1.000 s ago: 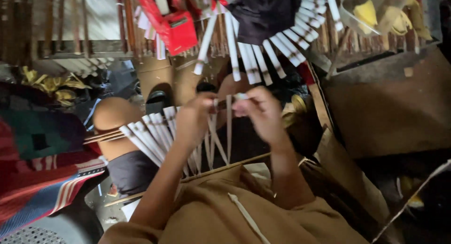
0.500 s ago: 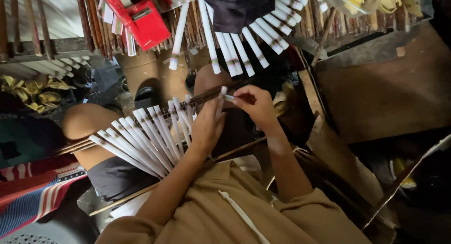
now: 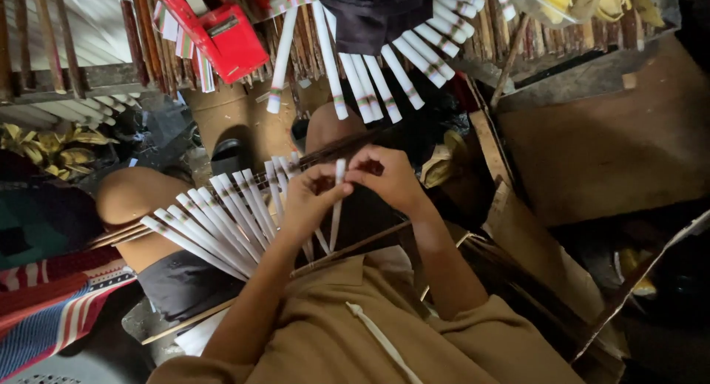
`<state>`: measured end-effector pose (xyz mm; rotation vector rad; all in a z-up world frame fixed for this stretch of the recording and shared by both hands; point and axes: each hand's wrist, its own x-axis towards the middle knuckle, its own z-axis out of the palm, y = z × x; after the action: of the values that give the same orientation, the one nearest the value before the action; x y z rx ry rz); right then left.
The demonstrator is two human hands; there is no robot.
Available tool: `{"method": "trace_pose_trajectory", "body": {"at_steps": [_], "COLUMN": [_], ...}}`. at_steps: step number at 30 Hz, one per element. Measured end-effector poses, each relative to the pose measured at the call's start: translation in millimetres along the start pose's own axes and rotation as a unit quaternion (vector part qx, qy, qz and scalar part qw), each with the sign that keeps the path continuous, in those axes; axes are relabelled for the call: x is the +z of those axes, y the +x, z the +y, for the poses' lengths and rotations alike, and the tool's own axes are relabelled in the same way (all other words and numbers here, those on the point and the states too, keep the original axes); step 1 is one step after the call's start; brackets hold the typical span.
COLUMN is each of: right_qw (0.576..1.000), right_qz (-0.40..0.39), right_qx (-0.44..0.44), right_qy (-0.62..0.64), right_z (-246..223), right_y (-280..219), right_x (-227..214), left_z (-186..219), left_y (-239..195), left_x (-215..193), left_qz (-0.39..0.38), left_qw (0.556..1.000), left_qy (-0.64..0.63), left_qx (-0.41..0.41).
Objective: The person sits and assembles white cylindrical candles by hand. They wrap a small white paper sleeve around each candle, secure it with tape from a dispenser, and trim the excess with scissors. Finished candles are placed into a wooden rack on their lap.
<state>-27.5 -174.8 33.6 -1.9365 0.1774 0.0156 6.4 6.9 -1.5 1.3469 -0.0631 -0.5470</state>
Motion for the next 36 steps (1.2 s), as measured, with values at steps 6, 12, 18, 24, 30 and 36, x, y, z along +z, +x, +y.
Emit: {"method": "trace_pose_trajectory", "body": {"at_steps": [6, 12, 18, 24, 30, 36], "right_qw": [0.999, 0.997, 0.987, 0.807, 0.886, 0.947], "right_qz": [-0.028, -0.046, -0.086, -0.444, -0.366, -0.215], "right_qx": [-0.004, 0.035, -0.037, 0.128, -0.038, -0.110], "right_qy": [0.015, 0.042, -0.130, -0.367, -0.281, -0.213], "right_z": [-29.8, -11.8, -53.3, 12.3, -75.1, -160.4], "right_y": [-3.4, -10.3, -28.6, -72.7, -61.0, -35.8], "right_x": [2.8, 3.7, 20.9, 2.5, 7.0, -26.9], "left_z": [-18.9, 43.0, -10.2, 52.5, 135.3, 186.6], "left_y": [0.9, -31.5, -18.4, -64.0, -170.8, -157.8], "left_x": [-21.3, -6.8, -20.8, -104.8, -125.4, -146.4], "left_qz": [-0.077, -0.158, -0.008, -0.029, 0.181, 0.307], "left_qw": [0.990, 0.985, 0.990, 0.994, 0.909, 0.843], "left_qy": [-0.117, -0.066, 0.098, 0.061, 0.296, 0.421], "left_qx": [-0.005, 0.025, 0.100, 0.090, 0.232, 0.132]}}
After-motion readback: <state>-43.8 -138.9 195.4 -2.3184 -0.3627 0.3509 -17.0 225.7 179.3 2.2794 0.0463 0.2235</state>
